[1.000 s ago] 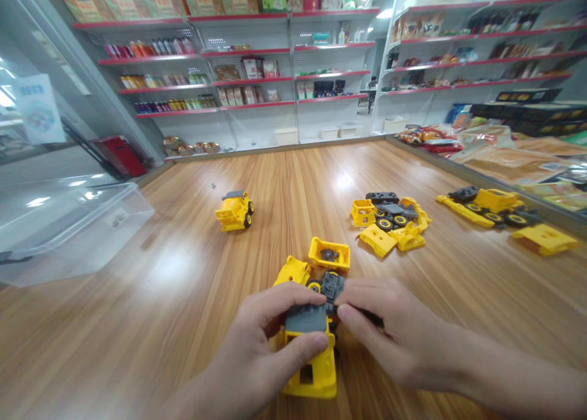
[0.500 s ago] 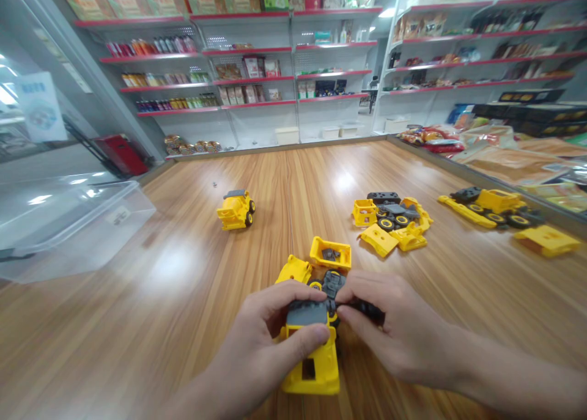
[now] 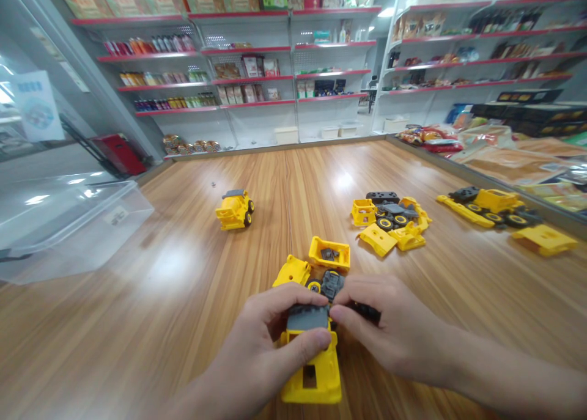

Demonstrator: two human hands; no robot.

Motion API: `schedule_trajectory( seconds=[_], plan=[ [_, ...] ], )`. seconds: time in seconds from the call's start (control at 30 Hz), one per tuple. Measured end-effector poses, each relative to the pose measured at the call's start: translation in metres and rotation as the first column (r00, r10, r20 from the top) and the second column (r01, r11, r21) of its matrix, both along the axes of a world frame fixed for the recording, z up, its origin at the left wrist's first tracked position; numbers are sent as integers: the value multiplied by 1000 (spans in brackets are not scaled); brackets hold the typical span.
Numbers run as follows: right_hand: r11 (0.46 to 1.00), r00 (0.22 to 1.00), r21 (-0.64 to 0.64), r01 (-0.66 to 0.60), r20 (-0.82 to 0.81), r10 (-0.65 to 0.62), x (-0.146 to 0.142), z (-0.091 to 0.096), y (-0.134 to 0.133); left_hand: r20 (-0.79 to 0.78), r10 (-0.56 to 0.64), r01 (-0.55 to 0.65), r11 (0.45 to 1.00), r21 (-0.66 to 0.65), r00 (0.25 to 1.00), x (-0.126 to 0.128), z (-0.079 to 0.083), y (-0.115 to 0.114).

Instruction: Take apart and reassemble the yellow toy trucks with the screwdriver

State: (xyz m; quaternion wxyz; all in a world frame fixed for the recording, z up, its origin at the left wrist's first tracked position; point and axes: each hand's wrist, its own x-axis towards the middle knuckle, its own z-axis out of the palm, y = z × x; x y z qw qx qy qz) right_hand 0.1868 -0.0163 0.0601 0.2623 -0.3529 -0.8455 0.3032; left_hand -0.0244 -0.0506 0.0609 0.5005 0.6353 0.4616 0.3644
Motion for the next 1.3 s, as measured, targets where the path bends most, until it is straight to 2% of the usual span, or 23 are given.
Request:
schedule_trajectory(
  seconds=[0.1,0.23,0.33,0.47,0.6,0.73,0.83,0.93,1.03,1.13,1.2,1.3],
  plan=[
    [1000,1000,7,-13,-24,13,1,-2,0,3,6,-6,1000,-13,1000,1,1,0],
    [997,998,62,35,-48,-32,4,-2,8,137,68,-41,980,-197,988,0,-2,2],
    [982,985,76,172,-19,-171,8,-6,22,258,154,-68,947,-314,954,0,-4,5],
    [927,931,124,354,53,-362,14,-19,45,372,226,-61,911,-407,900,2,-2,6],
    [922,927,132,363,52,-373,18,-28,56,458,236,5,885,-466,857,2,2,4],
    [930,937,110,350,-14,-350,16,-23,51,555,237,85,866,-492,797,0,5,4],
    [973,965,-40,227,-129,-230,9,-12,37,621,209,132,880,-457,756,-1,7,2],
    [983,960,-174,-62,-279,11,-1,-4,19,650,128,221,877,-427,749,-1,8,-1],
    [926,870,-207,-314,-454,193,-10,1,2,654,40,298,868,-397,755,0,6,-6],
    [823,803,-319,-470,-540,250,-14,4,-6,655,-16,341,863,-373,755,2,3,-9],
    [759,793,-403,-512,-562,237,-13,6,-6,654,-38,364,854,-371,756,3,2,-10],
    [706,812,-505,-496,-558,171,-9,6,-2,656,-71,401,839,-369,752,2,4,-8]
  ],
)
